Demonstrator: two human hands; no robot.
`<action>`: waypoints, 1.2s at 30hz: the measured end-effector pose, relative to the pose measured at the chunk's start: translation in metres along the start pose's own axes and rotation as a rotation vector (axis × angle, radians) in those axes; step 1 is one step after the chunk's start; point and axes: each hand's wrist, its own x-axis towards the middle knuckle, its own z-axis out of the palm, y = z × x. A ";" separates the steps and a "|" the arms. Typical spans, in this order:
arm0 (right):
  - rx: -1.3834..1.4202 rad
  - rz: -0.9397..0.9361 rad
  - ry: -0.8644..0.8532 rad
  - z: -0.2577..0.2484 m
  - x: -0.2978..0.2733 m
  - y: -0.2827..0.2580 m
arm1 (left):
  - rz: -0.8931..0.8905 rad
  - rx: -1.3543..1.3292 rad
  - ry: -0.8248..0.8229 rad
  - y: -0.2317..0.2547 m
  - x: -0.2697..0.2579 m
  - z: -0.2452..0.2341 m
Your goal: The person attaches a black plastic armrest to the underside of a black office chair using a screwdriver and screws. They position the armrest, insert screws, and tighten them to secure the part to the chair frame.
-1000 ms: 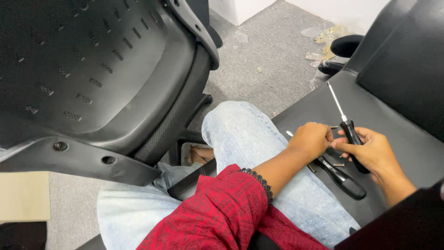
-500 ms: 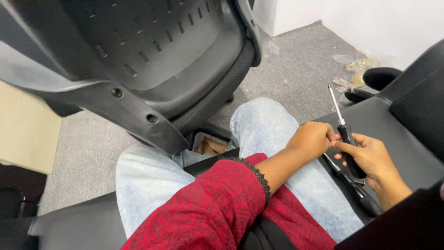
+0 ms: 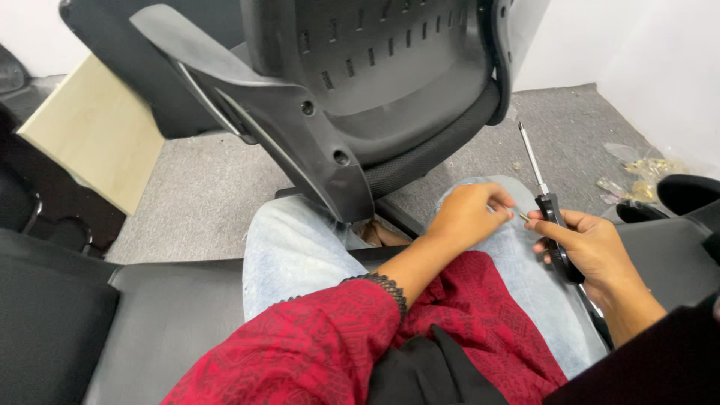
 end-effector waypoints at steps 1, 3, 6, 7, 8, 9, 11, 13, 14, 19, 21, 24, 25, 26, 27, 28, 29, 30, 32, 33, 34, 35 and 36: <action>-0.008 -0.014 -0.017 0.009 -0.003 -0.006 | -0.013 0.007 0.058 0.003 -0.007 -0.020; -0.018 -0.042 -0.051 0.027 -0.007 -0.016 | -0.081 -0.005 0.173 0.008 -0.024 -0.062; -0.020 -0.095 -0.109 0.054 -0.012 -0.029 | -0.286 0.056 0.490 0.017 -0.056 -0.116; -0.016 -0.122 -0.133 0.063 -0.013 -0.032 | -0.325 -0.001 0.597 0.018 -0.065 -0.131; -0.012 -0.148 -0.157 0.072 -0.014 -0.036 | -0.363 -0.060 0.703 0.018 -0.074 -0.144; -0.011 -0.169 -0.176 0.081 -0.014 -0.039 | -0.366 -0.051 0.778 0.017 -0.081 -0.155; -0.008 -0.211 -0.212 0.101 -0.015 -0.045 | -0.368 -0.036 0.926 0.011 -0.089 -0.173; 0.017 -0.243 -0.285 0.122 -0.013 -0.052 | -0.361 0.006 0.945 0.001 -0.087 -0.184; 0.030 -0.258 -0.319 0.133 -0.012 -0.056 | -0.357 0.027 0.952 -0.004 -0.084 -0.189; 0.042 -0.388 -0.421 0.184 -0.004 -0.074 | -0.298 -0.685 0.792 -0.024 -0.063 -0.194; 0.041 -0.445 -0.417 0.199 -0.001 -0.078 | -0.295 -0.731 0.783 -0.029 -0.058 -0.197; 0.020 -0.539 -0.377 0.216 0.002 -0.084 | -0.293 -0.695 0.732 -0.033 -0.061 -0.204; 0.008 -0.561 -0.361 0.221 0.003 -0.087 | -0.297 -0.683 0.713 -0.033 -0.062 -0.206; -0.005 -0.582 -0.345 0.225 0.003 -0.089 | -0.301 -0.672 0.695 -0.032 -0.063 -0.208; -0.018 -0.572 -0.334 0.228 0.004 -0.090 | -0.310 -0.664 0.686 -0.032 -0.064 -0.211; -0.031 -0.562 -0.322 0.232 0.004 -0.091 | -0.319 -0.656 0.676 -0.032 -0.065 -0.213; -0.045 -0.550 -0.309 0.233 0.005 -0.092 | -0.329 -0.650 0.664 -0.031 -0.065 -0.214; -0.031 -0.542 -0.324 0.235 0.006 -0.092 | -0.337 -0.659 0.651 -0.031 -0.066 -0.216; -0.004 -0.528 -0.354 0.238 0.008 -0.092 | -0.350 -0.680 0.626 -0.032 -0.066 -0.221; -0.016 -0.529 -0.362 0.239 0.010 -0.093 | -0.351 -0.681 0.623 -0.033 -0.066 -0.222; -0.029 -0.531 -0.369 0.239 0.013 -0.094 | -0.351 -0.681 0.619 -0.033 -0.066 -0.223; -0.040 -0.533 -0.376 0.239 0.015 -0.096 | -0.351 -0.681 0.615 -0.034 -0.066 -0.224; -0.059 -0.535 -0.370 0.241 0.018 -0.098 | -0.358 -0.684 0.612 -0.035 -0.066 -0.224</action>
